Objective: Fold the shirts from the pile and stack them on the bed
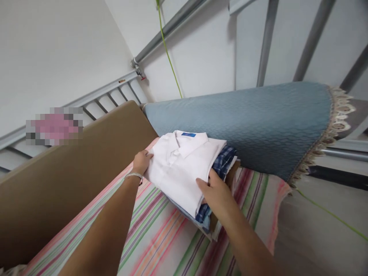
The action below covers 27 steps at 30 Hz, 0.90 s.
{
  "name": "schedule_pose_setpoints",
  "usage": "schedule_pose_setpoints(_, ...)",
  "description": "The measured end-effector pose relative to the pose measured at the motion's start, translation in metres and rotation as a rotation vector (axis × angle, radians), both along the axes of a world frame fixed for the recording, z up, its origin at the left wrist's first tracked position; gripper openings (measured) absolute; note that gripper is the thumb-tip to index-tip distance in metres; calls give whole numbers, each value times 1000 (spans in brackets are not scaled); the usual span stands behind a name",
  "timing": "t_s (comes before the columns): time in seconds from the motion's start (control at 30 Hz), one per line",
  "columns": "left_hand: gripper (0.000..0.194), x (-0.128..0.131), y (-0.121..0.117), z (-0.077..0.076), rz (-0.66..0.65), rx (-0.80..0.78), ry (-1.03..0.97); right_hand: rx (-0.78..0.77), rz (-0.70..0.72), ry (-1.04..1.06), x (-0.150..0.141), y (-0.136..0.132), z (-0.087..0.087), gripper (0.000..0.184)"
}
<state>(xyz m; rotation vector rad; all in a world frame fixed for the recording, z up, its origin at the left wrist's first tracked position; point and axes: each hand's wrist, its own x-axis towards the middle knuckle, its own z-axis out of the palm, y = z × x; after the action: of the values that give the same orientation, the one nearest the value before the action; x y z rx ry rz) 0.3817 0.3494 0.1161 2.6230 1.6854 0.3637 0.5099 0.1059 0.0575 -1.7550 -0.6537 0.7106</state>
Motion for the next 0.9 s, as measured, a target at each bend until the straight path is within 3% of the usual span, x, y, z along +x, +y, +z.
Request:
schedule_pose_setpoints(0.1,21,2,3,-2,3,1,-2,32,3,9,3,2,-3,39)
schedule_pose_setpoints(0.23,28,9,-3,14,24,13,2,83,17,130,6,2,-3,42)
schedule_pose_setpoints(0.33,51,26,-21,24,6,120,-14,61,68,191,9,-7,3,34)
schedule_pose_setpoints(0.4,61,44,-40,24,-102,173,3,52,94,121,13,-16,10,26)
schedule_pose_setpoints(0.53,61,73,-73,-1,-337,42,132,53,51,-45,24,-38,24,32)
schedule_pose_setpoints(0.7,61,79,-79,-44,-350,-19,195,114,19,-3,24,-47,39,32)
schedule_pose_setpoints(0.8,62,82,-76,-50,-348,-43,183,166,63,58,16,-44,46,33)
schedule_pose_setpoints(0.9,62,89,-78,-37,-356,-67,163,219,122,157,10,-45,52,33)
